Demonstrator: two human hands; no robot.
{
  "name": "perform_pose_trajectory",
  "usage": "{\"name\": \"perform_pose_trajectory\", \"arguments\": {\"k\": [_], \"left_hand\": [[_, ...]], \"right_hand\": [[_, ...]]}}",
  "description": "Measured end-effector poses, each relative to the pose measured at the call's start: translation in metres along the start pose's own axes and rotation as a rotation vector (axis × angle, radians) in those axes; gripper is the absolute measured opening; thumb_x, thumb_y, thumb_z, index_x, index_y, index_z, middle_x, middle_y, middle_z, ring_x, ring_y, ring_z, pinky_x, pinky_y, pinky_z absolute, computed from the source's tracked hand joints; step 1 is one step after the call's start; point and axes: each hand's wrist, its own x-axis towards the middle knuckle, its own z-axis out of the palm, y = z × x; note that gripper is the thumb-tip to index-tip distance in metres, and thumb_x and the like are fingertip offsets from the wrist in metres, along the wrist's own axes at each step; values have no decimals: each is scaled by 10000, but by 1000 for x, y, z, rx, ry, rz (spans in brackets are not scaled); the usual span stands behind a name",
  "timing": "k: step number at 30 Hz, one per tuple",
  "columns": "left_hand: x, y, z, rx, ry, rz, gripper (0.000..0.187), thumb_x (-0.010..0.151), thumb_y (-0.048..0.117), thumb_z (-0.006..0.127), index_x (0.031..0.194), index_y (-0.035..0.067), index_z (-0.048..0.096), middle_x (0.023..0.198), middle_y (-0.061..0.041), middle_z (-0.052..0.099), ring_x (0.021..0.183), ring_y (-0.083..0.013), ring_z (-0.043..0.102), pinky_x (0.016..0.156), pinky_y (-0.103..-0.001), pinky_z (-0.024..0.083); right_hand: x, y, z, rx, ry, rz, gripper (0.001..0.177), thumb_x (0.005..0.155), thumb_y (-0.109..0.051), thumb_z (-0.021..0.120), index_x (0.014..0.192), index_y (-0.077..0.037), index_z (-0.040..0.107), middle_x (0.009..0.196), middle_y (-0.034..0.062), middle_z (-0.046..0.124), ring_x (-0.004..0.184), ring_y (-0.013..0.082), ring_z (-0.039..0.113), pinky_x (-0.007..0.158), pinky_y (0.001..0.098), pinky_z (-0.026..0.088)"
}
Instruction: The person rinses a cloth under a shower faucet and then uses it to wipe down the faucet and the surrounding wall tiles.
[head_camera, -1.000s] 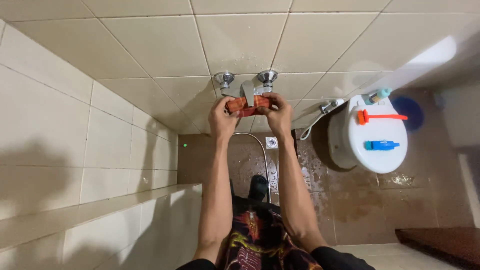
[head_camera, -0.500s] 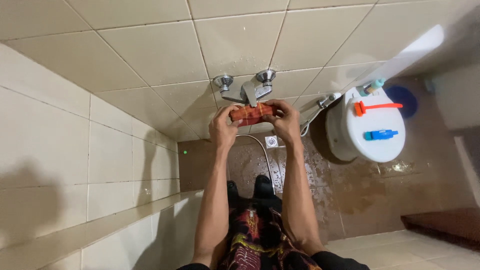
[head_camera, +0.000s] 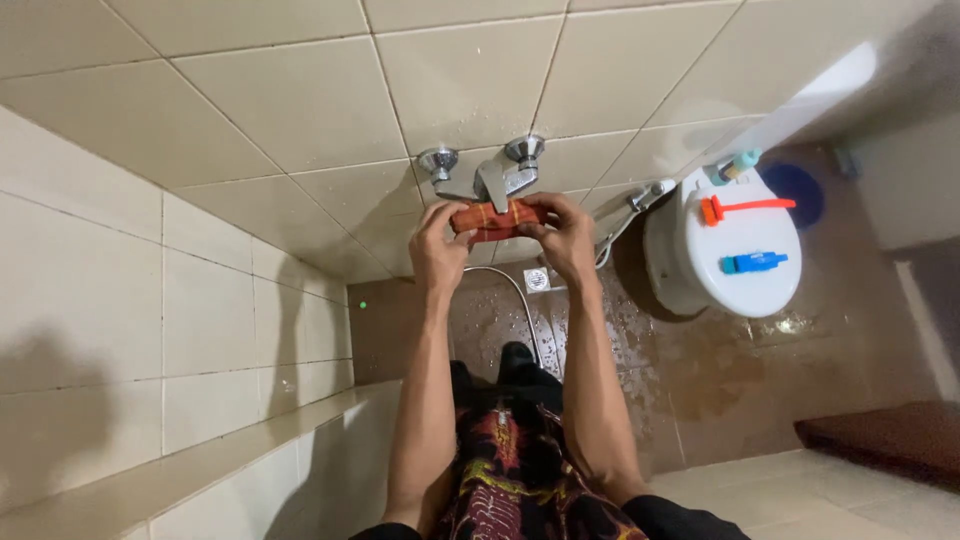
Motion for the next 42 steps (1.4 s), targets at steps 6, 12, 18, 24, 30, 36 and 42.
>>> {"name": "perform_pose_trajectory", "arguments": {"k": [6,12,18,24,30,36,42], "left_hand": [[11,-11,16,32,37,-39,441,708,-60,843,1109,79,722,1158,-72,727,1046,-279,729,868,-380,588],[19,-21,25,54,58,-79,435,722,-77,827,1118,84,746,1172,-72,720,1066,-288,729,882,-396,590],[23,-27,30,99,31,-160,427,747,-44,828,1135,122,759,1237,-68,679,1080,-291,721,831,-392,611],[19,-49,42,166,12,-119,461,770,-76,780,1188,116,750,1285,-107,644,1070,-308,712,853,-400,623],[9,-36,40,180,86,69,492,789,-91,758,1244,94,737,1238,-94,654,1074,-306,725,883,-386,624],[1,-46,48,199,110,129,456,830,-100,746,1242,94,746,1252,-106,644,962,-260,740,772,-311,664],[-2,-28,37,236,158,205,398,794,-102,759,1164,46,758,1224,-100,654,998,-267,732,770,-335,647]], "right_hand": [[25,-9,-6,17,-95,-41,334,790,27,821,1105,-65,756,1157,83,733,1060,219,739,918,340,650],[44,0,-4,17,-123,-20,330,784,29,826,1095,-53,755,1095,96,775,1050,229,752,914,356,647],[60,18,1,-32,-137,-33,339,772,33,821,1099,-29,756,1089,110,772,1024,218,746,899,355,643],[59,28,5,3,-138,-129,287,797,45,801,1071,-28,759,1103,107,756,1003,220,764,911,354,664],[47,23,5,-119,-61,-281,317,805,60,784,1102,-48,759,1149,114,745,1008,232,770,902,329,655],[40,31,7,-102,-19,-330,290,832,53,802,1099,-58,782,1222,109,725,1037,219,754,921,317,652],[30,20,3,-68,-3,-389,280,806,57,824,1064,-45,782,1178,89,733,971,181,753,838,295,656]]}}
